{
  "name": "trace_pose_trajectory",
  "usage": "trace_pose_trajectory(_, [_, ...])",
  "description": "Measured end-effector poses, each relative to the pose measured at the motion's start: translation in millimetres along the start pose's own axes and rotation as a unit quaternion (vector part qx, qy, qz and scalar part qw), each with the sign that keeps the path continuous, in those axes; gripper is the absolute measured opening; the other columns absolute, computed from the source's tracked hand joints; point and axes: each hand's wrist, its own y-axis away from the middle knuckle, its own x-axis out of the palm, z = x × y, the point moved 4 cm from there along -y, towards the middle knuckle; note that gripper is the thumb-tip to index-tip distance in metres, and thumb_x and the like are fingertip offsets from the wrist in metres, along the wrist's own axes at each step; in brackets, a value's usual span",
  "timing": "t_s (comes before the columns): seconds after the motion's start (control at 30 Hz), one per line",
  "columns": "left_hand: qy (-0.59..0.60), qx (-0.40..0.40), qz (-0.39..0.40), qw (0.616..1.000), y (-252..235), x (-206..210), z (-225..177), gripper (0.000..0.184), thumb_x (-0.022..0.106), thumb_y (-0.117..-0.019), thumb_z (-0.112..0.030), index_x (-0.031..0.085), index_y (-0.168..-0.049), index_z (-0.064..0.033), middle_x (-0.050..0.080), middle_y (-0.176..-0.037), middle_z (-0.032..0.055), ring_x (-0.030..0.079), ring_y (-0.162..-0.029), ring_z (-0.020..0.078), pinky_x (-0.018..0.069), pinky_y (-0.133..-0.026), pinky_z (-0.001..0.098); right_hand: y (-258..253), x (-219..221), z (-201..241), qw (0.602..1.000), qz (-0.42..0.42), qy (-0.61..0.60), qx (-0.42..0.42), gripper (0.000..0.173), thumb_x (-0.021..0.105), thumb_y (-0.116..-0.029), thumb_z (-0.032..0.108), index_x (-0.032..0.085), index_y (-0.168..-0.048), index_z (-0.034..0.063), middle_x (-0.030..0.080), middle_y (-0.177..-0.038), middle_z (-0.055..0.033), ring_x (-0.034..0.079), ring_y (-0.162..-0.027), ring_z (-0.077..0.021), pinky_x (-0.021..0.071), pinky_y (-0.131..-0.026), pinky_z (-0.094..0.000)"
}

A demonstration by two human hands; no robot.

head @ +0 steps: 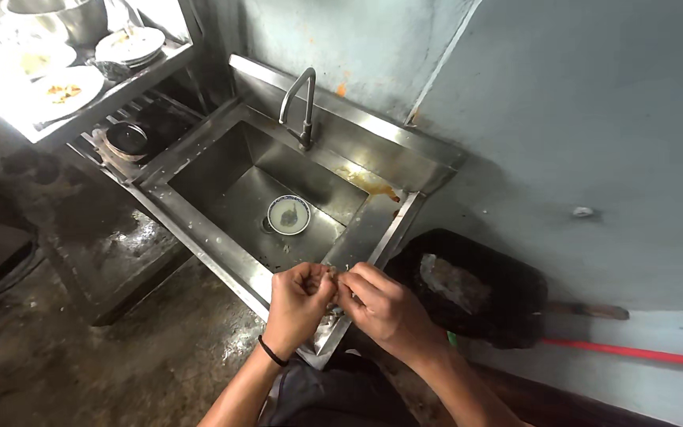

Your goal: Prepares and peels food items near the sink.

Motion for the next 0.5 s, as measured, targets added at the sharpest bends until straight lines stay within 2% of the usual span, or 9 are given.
trace_pose_trajectory(0.1, [0.036, -0.022, 0.007, 0.999, -2, 1, -3, 0.007, 0.069, -0.0948, -0.006, 0.074, -0.096, -0.0006, 0.072, -0.074, 0.0076, 0.069, -0.061, 0.0151, 0.0622, -0.061, 0.0315, 2, -5, 3, 0.999, -0.033, -0.001, 0.042, 0.024, 0.066, -0.0955, 0.026, 0.076, -0.106, 0.0063, 0.063, -0.087, -0.0027, 0.061, -0.067, -0.0082, 0.0547, -0.057, -0.0223])
trace_pose_trajectory(0.17, [0.048, -0.018, 0.018, 0.999, -2, 3, -5, 0.008, 0.068, -0.0943, -0.005, 0.074, -0.096, -0.0003, 0.072, -0.073, 0.0081, 0.069, -0.061, 0.0151, 0.0618, -0.061, 0.0312, 3, -8, 6, 0.998, -0.038, -0.004, 0.044, 0.027, 0.066, -0.0961, 0.026, 0.076, -0.11, 0.005, 0.063, -0.086, -0.0023, 0.059, -0.065, -0.0073, 0.054, -0.057, -0.021])
trace_pose_trajectory(0.3, [0.048, 0.017, 0.053, 0.997, -1, 4, -5, 0.008, 0.069, -0.0919, -0.004, 0.074, -0.096, -0.0005, 0.071, -0.072, 0.0069, 0.068, -0.06, 0.0136, 0.0607, -0.059, 0.0294, 4, -11, 9, 0.999, -0.026, 0.012, 0.028, 0.023, 0.063, -0.0977, 0.022, 0.075, -0.106, 0.0048, 0.063, -0.086, -0.0033, 0.062, -0.068, -0.0095, 0.056, -0.06, -0.0218])
trace_pose_trajectory(0.4, [0.031, 0.039, 0.07, 0.996, -1, 5, -3, 0.006, 0.069, -0.0891, -0.006, 0.074, -0.092, -0.0025, 0.069, -0.071, 0.0035, 0.064, -0.058, 0.0104, 0.0571, -0.055, 0.0268, 3, -10, 12, 0.999, -0.023, 0.03, 0.015, 0.016, 0.062, -0.0967, 0.019, 0.071, -0.099, 0.0049, 0.061, -0.086, -0.0047, 0.064, -0.071, -0.0122, 0.0571, -0.062, -0.023])
trace_pose_trajectory(0.5, [0.053, 0.035, 0.091, 0.994, -2, 6, -4, 0.008, 0.068, -0.0919, -0.005, 0.073, -0.094, 0.0001, 0.071, -0.072, 0.0067, 0.068, -0.06, 0.0141, 0.0608, -0.059, 0.0304, 2, -10, 6, 0.998, -0.028, -0.021, 0.05, 0.012, 0.062, -0.0948, 0.017, 0.07, -0.094, 0.0079, 0.06, -0.083, -0.0003, 0.058, -0.063, -0.005, 0.0534, -0.056, -0.018])
